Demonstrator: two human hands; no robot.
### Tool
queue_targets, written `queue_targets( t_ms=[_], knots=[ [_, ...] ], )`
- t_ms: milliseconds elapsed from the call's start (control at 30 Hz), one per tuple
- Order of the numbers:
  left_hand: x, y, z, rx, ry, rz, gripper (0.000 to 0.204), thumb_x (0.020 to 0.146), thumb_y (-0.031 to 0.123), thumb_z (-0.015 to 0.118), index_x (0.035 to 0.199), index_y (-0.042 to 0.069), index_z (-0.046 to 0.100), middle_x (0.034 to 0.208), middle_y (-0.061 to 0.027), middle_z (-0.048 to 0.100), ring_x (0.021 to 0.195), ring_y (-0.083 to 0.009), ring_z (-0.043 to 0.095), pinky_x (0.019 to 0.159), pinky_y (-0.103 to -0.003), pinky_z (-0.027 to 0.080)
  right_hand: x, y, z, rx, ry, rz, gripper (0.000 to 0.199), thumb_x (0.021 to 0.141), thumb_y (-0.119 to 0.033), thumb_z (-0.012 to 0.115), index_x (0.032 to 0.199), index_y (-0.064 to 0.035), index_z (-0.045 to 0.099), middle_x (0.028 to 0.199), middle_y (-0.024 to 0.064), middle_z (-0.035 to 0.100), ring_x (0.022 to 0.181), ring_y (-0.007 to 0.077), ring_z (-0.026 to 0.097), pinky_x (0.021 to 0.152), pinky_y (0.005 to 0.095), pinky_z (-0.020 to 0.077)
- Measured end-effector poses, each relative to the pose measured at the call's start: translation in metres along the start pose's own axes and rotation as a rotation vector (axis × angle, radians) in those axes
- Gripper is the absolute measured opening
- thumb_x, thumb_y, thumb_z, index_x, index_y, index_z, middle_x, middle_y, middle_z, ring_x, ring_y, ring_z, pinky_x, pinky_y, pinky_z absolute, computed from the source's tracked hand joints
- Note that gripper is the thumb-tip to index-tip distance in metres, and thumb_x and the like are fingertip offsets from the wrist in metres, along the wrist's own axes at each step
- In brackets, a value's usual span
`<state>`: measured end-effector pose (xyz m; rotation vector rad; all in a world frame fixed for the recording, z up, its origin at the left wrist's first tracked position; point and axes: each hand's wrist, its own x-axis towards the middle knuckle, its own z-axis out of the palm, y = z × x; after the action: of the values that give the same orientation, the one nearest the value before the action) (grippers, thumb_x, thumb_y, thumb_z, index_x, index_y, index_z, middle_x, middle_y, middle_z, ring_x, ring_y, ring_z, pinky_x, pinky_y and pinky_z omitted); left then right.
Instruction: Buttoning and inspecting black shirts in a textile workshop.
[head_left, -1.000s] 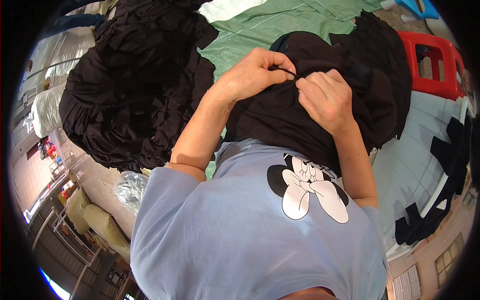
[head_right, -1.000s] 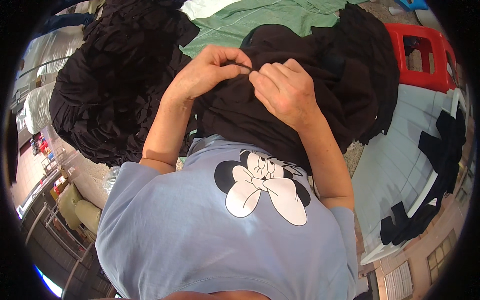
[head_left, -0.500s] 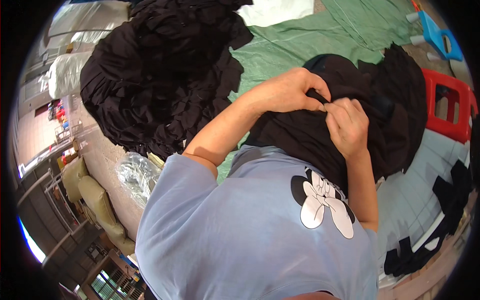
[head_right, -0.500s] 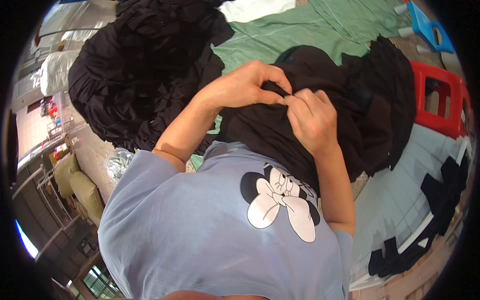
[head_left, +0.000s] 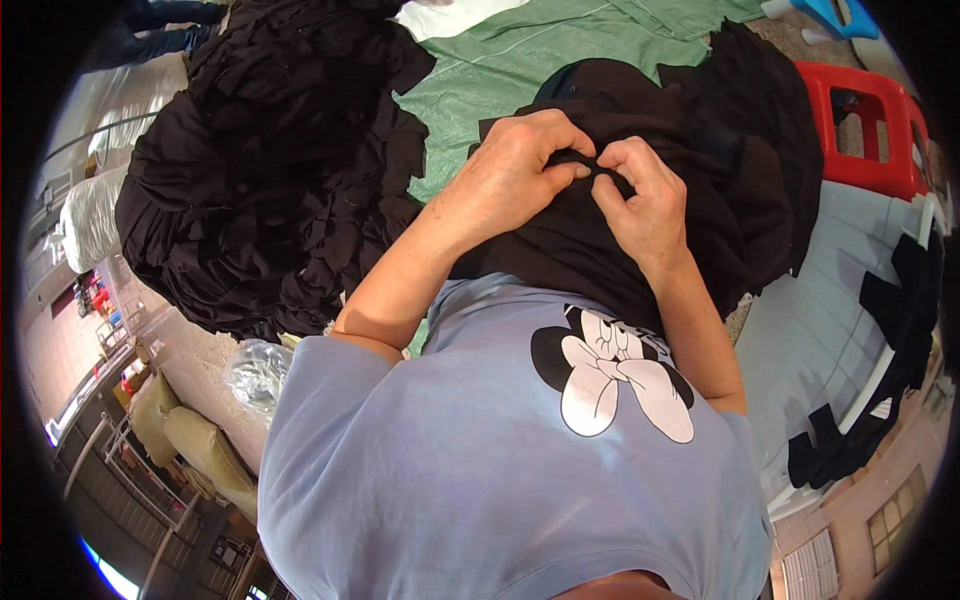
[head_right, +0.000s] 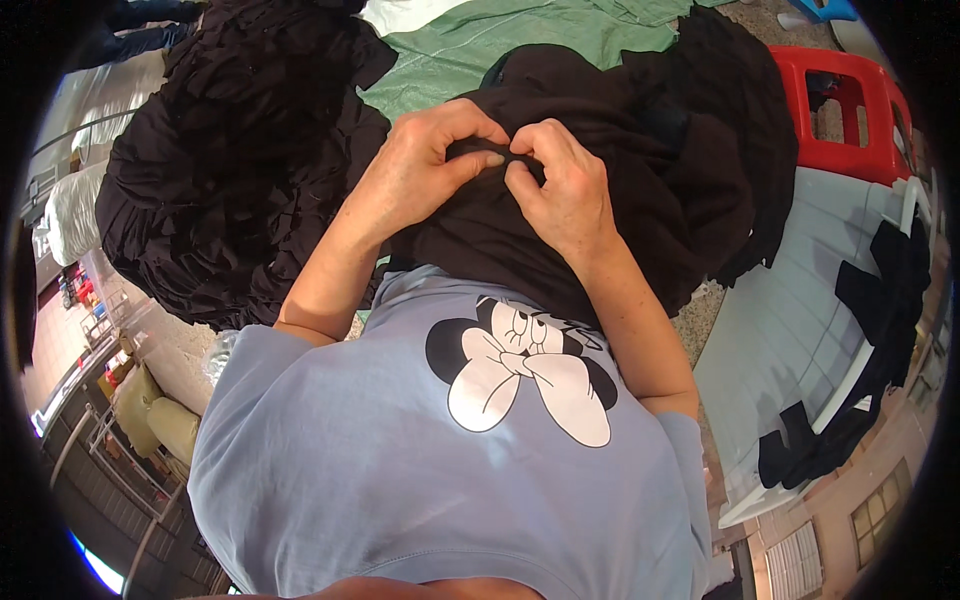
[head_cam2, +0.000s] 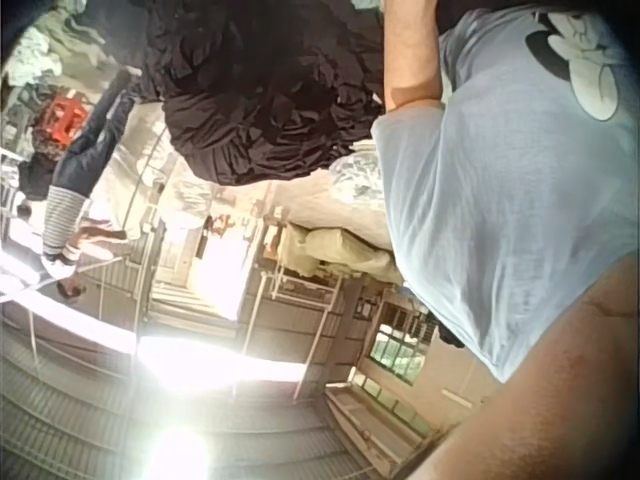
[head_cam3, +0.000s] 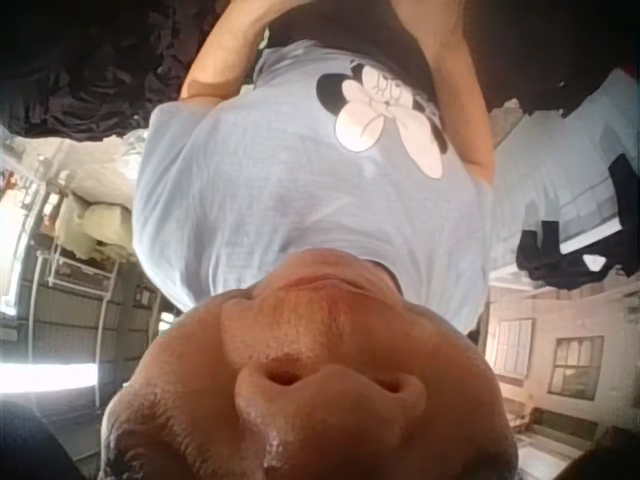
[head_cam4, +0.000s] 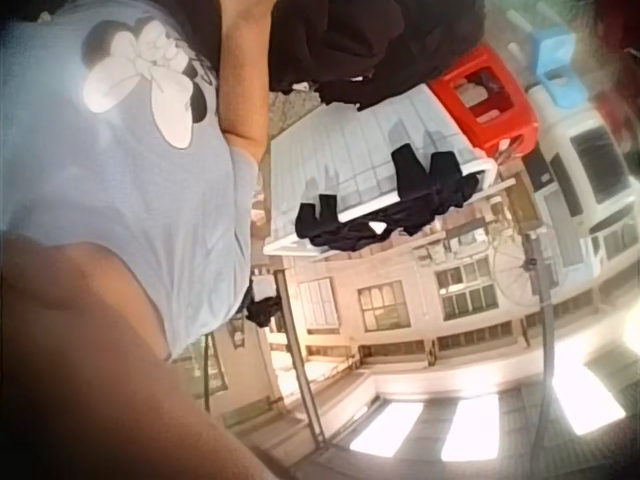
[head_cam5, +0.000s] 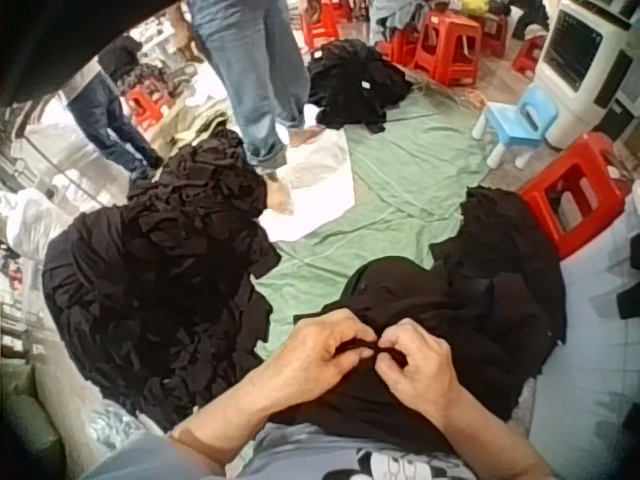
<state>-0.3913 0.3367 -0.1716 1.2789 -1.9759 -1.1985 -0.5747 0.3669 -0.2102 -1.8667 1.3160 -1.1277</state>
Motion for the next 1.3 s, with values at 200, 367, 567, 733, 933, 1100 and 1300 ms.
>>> queue_targets(
  t_ms=[200,367,567,733,933,1100,1300],
  knots=[
    [-0.006,-0.011,0.013,0.035,0.098,0.102,0.021,0.077,-0.003,0.075,0.097,-0.001,0.068,0.09,-0.0102,0.068,0.084,-0.0257,0.068,0.074,-0.033,0.053,-0.002,0.006,0.0,-0.039,0.039,-0.104,0.024,0.07,0.009,0.065,0.089,-0.0021,0.056,0.08,0.0104,0.061,0.063,0.0281,0.062,0.056,0.0352,0.0506],
    [-0.003,-0.015,0.027,0.213,0.298,0.4,0.026,0.07,-0.007,0.073,0.093,0.003,0.066,0.085,-0.0097,0.066,0.073,-0.0301,0.061,0.071,-0.036,0.048,-0.004,0.006,0.002,-0.059,0.072,-0.151,0.024,0.069,0.009,0.066,0.088,-0.0025,0.056,0.08,0.0101,0.06,0.062,0.0273,0.062,0.055,0.0342,0.0505],
    [0.003,-0.012,0.02,0.275,0.32,0.516,0.026,0.071,0.008,0.077,0.093,0.003,0.063,0.085,-0.0081,0.062,0.076,-0.0264,0.061,0.073,-0.037,0.043,-0.006,0.004,0.002,0.077,0.236,0.04,0.022,0.075,0.008,0.067,0.094,-0.0022,0.06,0.084,0.0073,0.064,0.065,0.0171,0.064,0.062,0.0278,0.0528],
    [0.002,-0.008,-0.001,0.531,0.171,0.36,0.025,0.079,0.012,0.074,0.101,0.005,0.065,0.09,-0.0079,0.063,0.085,-0.0318,0.059,0.082,-0.042,0.043,0.003,-0.004,-0.028,-0.063,0.36,-0.192,0.022,0.079,0.009,0.069,0.097,-0.0002,0.061,0.092,0.0116,0.064,0.082,0.0239,0.062,0.075,0.0301,0.0512],
    [0.035,0.008,-0.006,-0.249,0.011,0.017,0.026,0.092,0.021,0.067,0.107,-0.001,0.066,0.097,-0.0242,0.069,0.095,-0.04,0.067,0.078,-0.04,0.052,-0.028,-0.035,-0.024,-0.162,-0.403,-0.481,0.036,0.082,-0.018,0.073,0.112,0.0007,0.067,0.098,0.0156,0.07,0.09,0.031,0.068,0.078,0.0407,0.0543],
    [0.067,0.039,0.024,-0.519,-0.457,-0.022,0.035,0.095,0.022,0.066,0.119,-0.003,0.066,0.111,-0.0161,0.071,0.106,-0.0215,0.064,0.094,-0.034,0.046,-0.05,0.008,0.001,-0.461,-0.315,-0.138,0.055,0.09,-0.037,0.071,0.132,-0.0042,0.06,0.117,0.0258,0.065,0.11,0.0395,0.062,0.1,0.0464,0.047],
    [0.195,-0.027,0.011,-1.319,0.274,-0.246,0.026,0.095,0.023,0.065,0.109,0.001,0.067,0.106,-0.0117,0.072,0.093,-0.0266,0.07,0.085,-0.044,0.057,-0.053,-0.005,0.003,-0.613,-0.48,-0.028,0.066,0.088,-0.033,0.069,0.146,-0.0089,0.047,0.151,0.0281,0.038,0.14,0.0393,0.039,0.114,0.0605,0.0258]
  ],
)
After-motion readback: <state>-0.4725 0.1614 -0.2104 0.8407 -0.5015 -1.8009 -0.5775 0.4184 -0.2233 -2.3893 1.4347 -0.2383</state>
